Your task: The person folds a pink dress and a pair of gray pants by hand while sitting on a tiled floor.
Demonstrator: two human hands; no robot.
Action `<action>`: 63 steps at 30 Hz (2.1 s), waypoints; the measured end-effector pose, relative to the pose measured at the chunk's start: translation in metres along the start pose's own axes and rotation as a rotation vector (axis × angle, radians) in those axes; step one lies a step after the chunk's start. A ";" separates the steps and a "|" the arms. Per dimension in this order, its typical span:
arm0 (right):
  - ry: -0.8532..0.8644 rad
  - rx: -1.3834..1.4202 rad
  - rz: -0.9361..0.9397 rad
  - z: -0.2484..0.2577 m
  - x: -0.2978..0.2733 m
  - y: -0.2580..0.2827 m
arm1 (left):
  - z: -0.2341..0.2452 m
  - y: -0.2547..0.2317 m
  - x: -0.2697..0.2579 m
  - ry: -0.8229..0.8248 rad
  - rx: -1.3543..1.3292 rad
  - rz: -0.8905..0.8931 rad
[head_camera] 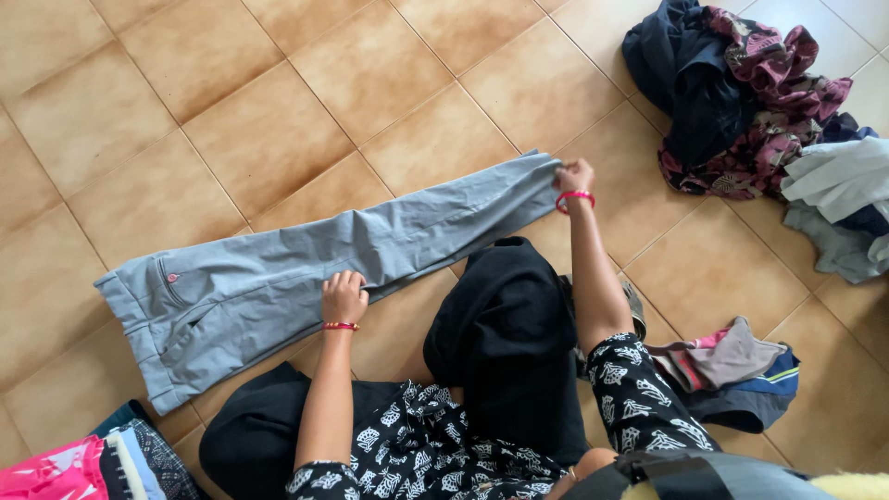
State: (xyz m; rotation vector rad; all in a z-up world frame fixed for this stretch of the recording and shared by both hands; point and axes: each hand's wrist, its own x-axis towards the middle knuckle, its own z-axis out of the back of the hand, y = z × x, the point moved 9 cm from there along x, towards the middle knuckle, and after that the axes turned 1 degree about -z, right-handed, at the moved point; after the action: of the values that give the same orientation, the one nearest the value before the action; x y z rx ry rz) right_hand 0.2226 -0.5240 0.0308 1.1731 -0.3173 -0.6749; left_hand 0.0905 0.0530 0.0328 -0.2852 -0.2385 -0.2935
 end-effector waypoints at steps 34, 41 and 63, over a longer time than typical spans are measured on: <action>-0.271 -0.321 -0.132 0.052 -0.044 -0.055 | -0.022 0.007 -0.029 0.221 -0.047 0.284; -0.378 -0.584 0.318 0.020 -0.045 0.022 | -0.015 0.007 -0.003 0.059 -0.100 0.219; 0.178 0.205 0.193 -0.037 0.052 -0.026 | -0.054 -0.054 0.141 0.058 -0.127 0.016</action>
State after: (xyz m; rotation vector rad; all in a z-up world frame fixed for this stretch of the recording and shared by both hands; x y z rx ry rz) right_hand 0.2751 -0.5356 -0.0133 1.3684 -0.3498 -0.3720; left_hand 0.2146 -0.0487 0.0341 -0.4031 -0.1609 -0.3013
